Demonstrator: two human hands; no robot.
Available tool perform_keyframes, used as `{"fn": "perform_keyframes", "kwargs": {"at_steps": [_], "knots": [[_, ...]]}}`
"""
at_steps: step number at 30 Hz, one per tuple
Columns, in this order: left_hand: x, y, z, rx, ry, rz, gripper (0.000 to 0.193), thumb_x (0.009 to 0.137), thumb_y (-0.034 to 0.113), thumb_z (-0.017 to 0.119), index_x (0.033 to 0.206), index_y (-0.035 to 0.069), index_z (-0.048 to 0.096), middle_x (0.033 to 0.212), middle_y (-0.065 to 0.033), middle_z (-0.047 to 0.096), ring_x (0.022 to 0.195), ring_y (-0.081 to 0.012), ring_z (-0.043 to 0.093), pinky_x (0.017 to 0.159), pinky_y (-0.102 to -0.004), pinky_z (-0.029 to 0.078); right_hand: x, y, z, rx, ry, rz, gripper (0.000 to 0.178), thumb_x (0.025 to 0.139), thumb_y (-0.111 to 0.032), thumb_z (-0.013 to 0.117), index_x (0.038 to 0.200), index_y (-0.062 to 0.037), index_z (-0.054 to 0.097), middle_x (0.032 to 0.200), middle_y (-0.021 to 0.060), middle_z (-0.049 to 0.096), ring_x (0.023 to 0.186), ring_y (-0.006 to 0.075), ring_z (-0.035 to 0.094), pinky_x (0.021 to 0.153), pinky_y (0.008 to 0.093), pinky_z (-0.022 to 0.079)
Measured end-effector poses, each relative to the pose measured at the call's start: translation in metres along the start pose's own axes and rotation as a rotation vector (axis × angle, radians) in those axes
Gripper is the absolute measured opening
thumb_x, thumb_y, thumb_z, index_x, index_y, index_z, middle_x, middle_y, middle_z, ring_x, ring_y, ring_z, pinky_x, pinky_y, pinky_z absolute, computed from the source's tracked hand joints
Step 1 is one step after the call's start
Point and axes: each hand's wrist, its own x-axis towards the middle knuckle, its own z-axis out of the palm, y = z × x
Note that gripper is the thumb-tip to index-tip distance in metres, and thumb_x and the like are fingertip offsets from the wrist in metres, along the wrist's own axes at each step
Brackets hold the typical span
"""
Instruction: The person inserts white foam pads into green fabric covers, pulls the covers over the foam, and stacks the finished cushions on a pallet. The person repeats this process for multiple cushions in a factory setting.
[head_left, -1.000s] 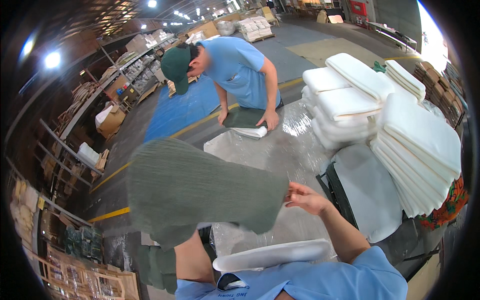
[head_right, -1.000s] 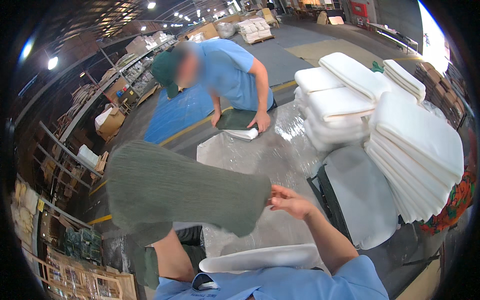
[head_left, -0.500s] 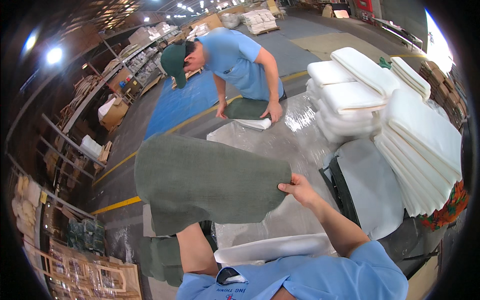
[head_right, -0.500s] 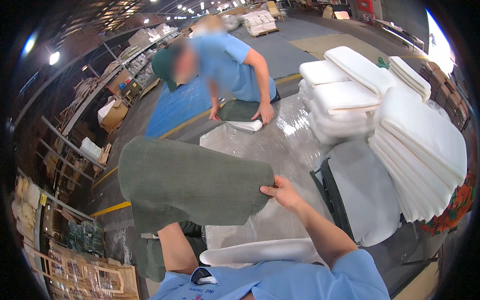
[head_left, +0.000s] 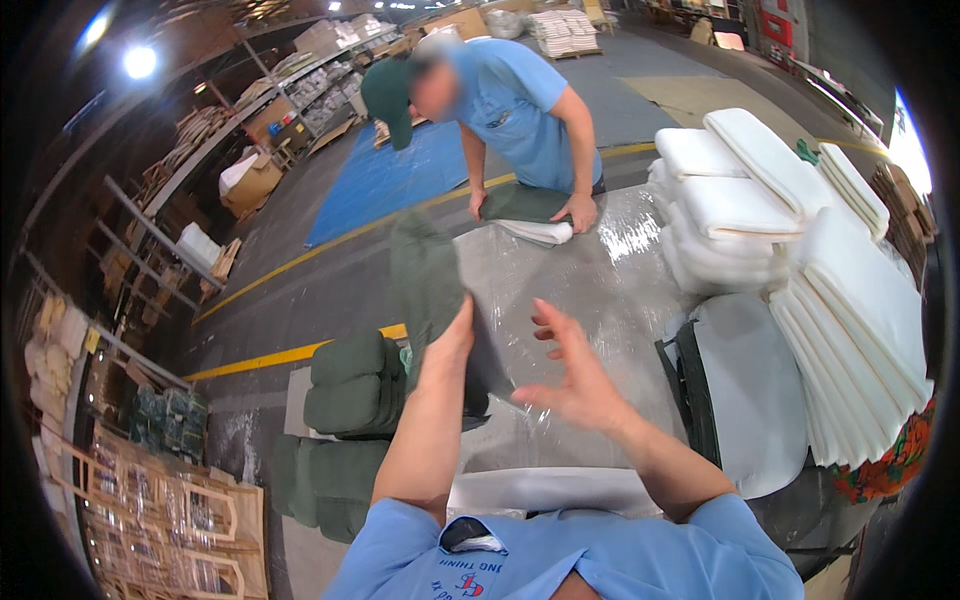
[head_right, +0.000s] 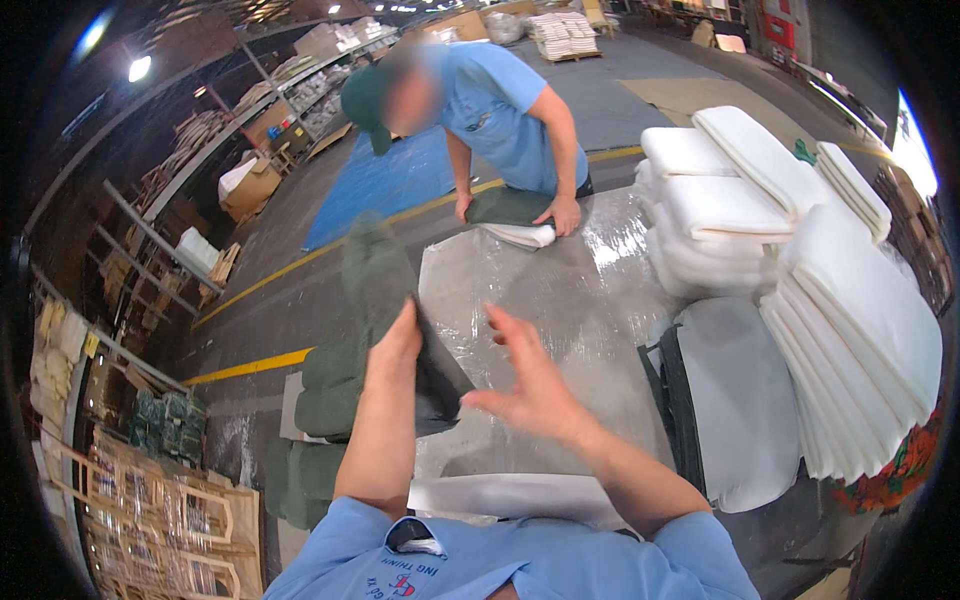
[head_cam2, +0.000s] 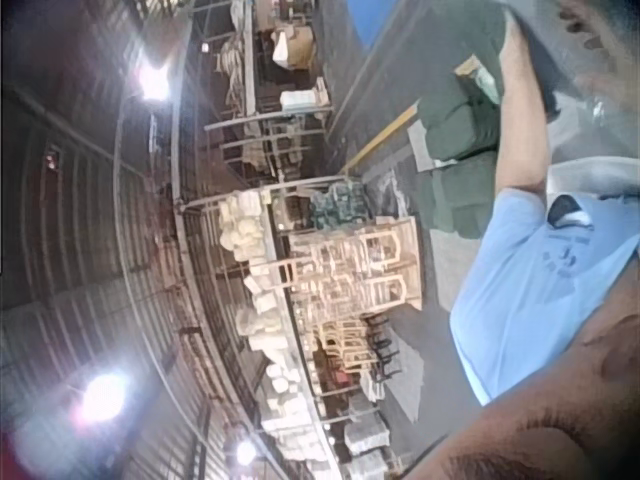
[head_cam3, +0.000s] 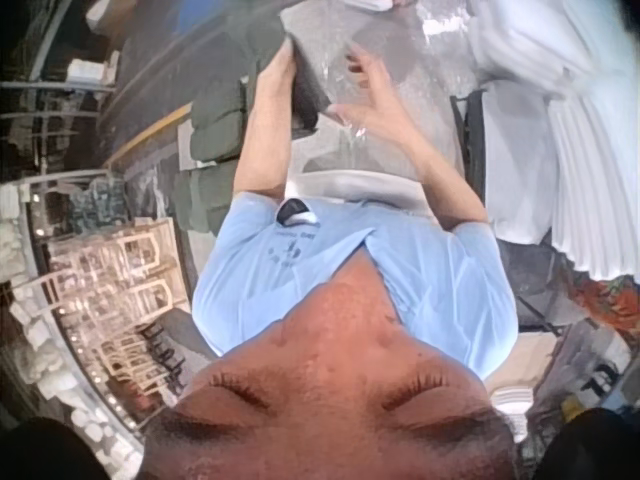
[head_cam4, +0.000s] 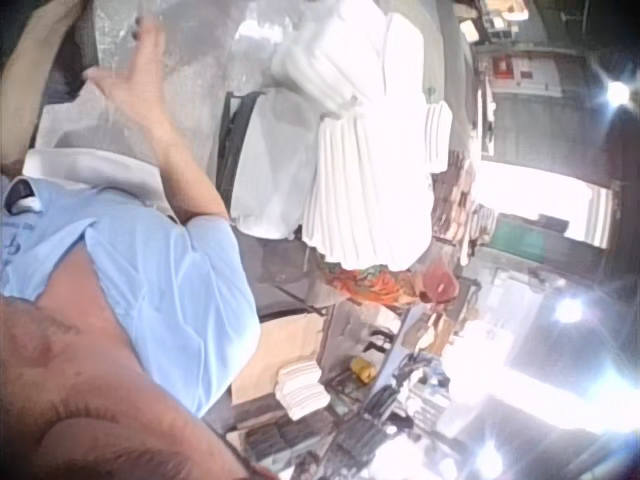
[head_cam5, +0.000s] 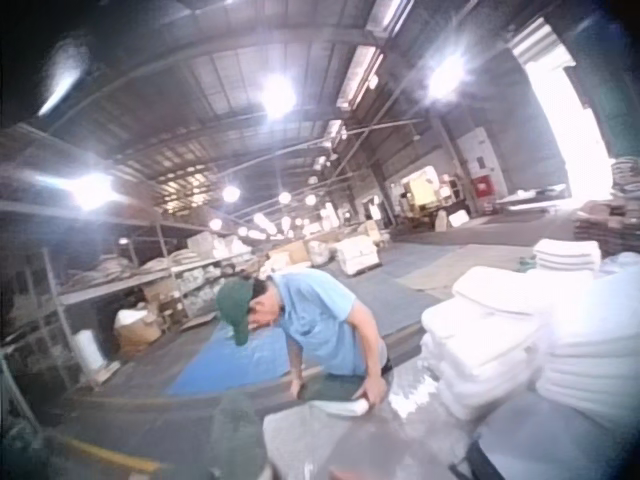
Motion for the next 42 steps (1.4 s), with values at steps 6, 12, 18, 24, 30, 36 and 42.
{"fn": "perform_keyframes", "kwargs": {"at_steps": [6, 12, 18, 24, 30, 36, 42], "knots": [[0.039, -0.039, -0.003, 1.059, -0.094, 0.577, 0.054, 0.103, 0.013, 0.058, 0.155, 0.003, 0.047, 0.158, -0.0187, 0.049, 0.148, -0.0362, 0.044, 0.124, -0.0448, 0.034, 0.019, -0.012, 0.037, -0.057, 0.190, -0.078, 0.054, 0.093, -0.009, 0.077, 0.142, -0.0037, 0.056, 0.117, 0.0163, 0.069, 0.105, 0.0280, 0.069, 0.089, 0.0382, 0.055], [0.006, -0.029, -0.015, 1.197, -0.111, 0.721, 0.056, 0.105, 0.015, 0.053, 0.159, 0.002, 0.041, 0.161, -0.0250, 0.044, 0.151, -0.0425, 0.038, 0.126, -0.0482, 0.030, 0.025, 0.010, 0.003, -0.127, 0.301, -0.079, 0.028, 0.094, -0.002, 0.072, 0.122, -0.0014, 0.068, 0.102, 0.0133, 0.070, 0.093, 0.0220, 0.068, 0.083, 0.0337, 0.055], [-0.035, -0.047, 0.004, 1.153, -0.259, 0.601, 0.061, 0.098, 0.022, 0.060, 0.154, 0.002, 0.047, 0.156, -0.0283, 0.048, 0.147, -0.0415, 0.044, 0.121, -0.0492, 0.037, 0.034, -0.017, 0.005, -0.557, 0.176, -0.471, 0.061, 0.079, 0.003, 0.072, 0.137, -0.0187, 0.068, 0.139, 0.0115, 0.057, 0.125, 0.0378, 0.056, 0.104, 0.0490, 0.046], [-0.050, -0.047, 0.000, 1.035, -0.640, 0.395, 0.053, 0.093, 0.012, 0.059, 0.145, 0.000, 0.053, 0.141, -0.0292, 0.057, 0.136, -0.0420, 0.054, 0.114, -0.0503, 0.042, 0.044, -0.017, -0.023, -0.659, -0.104, -0.576, 0.057, 0.080, -0.004, 0.075, 0.135, -0.0172, 0.069, 0.137, 0.0079, 0.060, 0.123, 0.0322, 0.060, 0.101, 0.0469, 0.050], [-0.076, -0.037, -0.019, 0.979, -0.736, 0.691, 0.045, 0.091, 0.008, 0.060, 0.134, -0.002, 0.056, 0.133, -0.0281, 0.060, 0.127, -0.0449, 0.057, 0.105, -0.0508, 0.047, 0.038, -0.043, -0.031, -0.446, -0.389, -0.468, 0.041, 0.089, -0.011, 0.076, 0.129, -0.0153, 0.069, 0.137, 0.0091, 0.060, 0.124, 0.0343, 0.059, 0.105, 0.0454, 0.051], [-0.092, -0.020, -0.022, 1.151, -0.972, 0.045, 0.045, 0.093, 0.009, 0.058, 0.137, -0.002, 0.055, 0.129, -0.0313, 0.064, 0.124, -0.0484, 0.059, 0.101, -0.0508, 0.050, 0.044, -0.042, -0.043, -0.471, -0.391, -0.579, 0.022, 0.086, -0.012, 0.079, 0.106, -0.0084, 0.071, 0.111, 0.0090, 0.068, 0.109, 0.0334, 0.063, 0.094, 0.0448, 0.052], [-0.161, -0.005, -0.072, 1.182, -1.348, 0.201, 0.086, 0.099, 0.033, 0.064, 0.169, 0.009, 0.020, 0.160, -0.0277, 0.045, 0.141, -0.0450, 0.053, 0.118, -0.0527, 0.041, 0.052, -0.049, -0.110, -0.626, 0.043, -0.403, 0.014, 0.084, -0.012, 0.080, 0.095, -0.0063, 0.072, 0.088, 0.0112, 0.067, 0.097, 0.0349, 0.063, 0.088, 0.0459, 0.049]]}}
